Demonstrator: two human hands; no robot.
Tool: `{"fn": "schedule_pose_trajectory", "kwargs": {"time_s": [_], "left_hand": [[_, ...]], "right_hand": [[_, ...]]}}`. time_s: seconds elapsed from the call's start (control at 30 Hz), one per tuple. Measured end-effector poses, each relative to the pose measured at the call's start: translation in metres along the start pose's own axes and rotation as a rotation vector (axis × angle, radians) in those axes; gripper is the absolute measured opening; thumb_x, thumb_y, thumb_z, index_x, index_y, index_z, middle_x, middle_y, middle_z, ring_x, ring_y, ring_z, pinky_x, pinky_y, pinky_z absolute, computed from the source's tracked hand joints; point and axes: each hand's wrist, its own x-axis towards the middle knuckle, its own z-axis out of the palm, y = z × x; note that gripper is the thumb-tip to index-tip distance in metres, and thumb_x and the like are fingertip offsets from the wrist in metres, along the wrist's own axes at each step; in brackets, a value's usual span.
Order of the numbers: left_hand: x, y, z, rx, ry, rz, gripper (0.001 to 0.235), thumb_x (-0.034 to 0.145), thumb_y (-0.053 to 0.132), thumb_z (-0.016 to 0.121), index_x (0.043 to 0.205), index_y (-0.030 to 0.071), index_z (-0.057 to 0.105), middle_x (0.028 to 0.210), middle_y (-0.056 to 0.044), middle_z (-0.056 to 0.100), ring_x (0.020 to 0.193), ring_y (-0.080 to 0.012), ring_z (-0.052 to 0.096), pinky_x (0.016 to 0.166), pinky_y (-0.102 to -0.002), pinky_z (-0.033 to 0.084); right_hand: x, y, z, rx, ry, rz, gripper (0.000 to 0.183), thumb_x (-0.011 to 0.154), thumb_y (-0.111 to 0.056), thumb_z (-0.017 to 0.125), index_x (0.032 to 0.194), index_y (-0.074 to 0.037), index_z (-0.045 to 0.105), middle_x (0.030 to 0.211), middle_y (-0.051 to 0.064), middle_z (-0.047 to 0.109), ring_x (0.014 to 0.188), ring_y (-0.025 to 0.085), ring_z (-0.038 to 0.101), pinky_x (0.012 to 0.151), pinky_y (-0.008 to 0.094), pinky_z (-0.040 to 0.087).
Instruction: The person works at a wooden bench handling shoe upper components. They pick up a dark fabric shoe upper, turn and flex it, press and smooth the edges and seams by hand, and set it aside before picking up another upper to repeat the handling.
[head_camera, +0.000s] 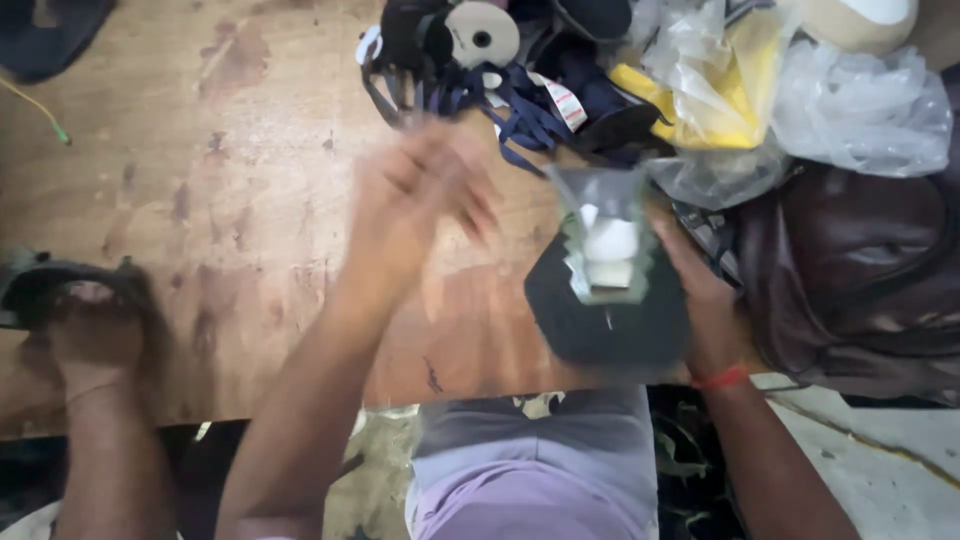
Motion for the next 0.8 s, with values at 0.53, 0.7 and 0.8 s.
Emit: {"fn": "schedule_pose_trajectory", "kwargs": {"time_s": [0.53,0.7,0.8], "left_hand": [[-0.032,-0.199,-0.002,1.761,-0.192,0.845,0.046,0.082,0.022,0.053,0.12,0.001,0.07,0.128,-0.017,0.069,0.131,-0.0353,0.057,0.114,-0.05,0.041],[0.002,-0.229,-0.021,2.13,-0.412,0.909,0.033,0.092,0.023,0.058,0.113,0.002,0.072,0.113,-0.018,0.069,0.123,-0.0407,0.057,0.114,-0.054,0.04],[0.002,-0.24,-0.022,1.948,-0.635,0.887,0.029,0.088,0.015,0.058,0.11,0.003,0.072,0.114,-0.014,0.069,0.12,-0.0375,0.058,0.113,-0.057,0.043]], "right_hand": [[0.031,-0.049,0.078,-0.651,-0.489,-0.034,0.026,0.09,-0.011,0.056,0.112,-0.006,0.069,0.076,0.013,0.074,0.068,0.033,0.074,0.057,0.049,0.056],[0.047,-0.038,0.091,-0.646,-0.58,0.009,0.014,0.094,-0.011,0.055,0.102,-0.007,0.067,0.08,0.015,0.074,0.074,0.034,0.075,0.06,0.048,0.058],[0.043,-0.035,0.085,-0.583,-0.559,0.024,0.015,0.092,-0.01,0.055,0.102,-0.005,0.066,0.079,0.016,0.074,0.073,0.037,0.074,0.06,0.052,0.056]]}}
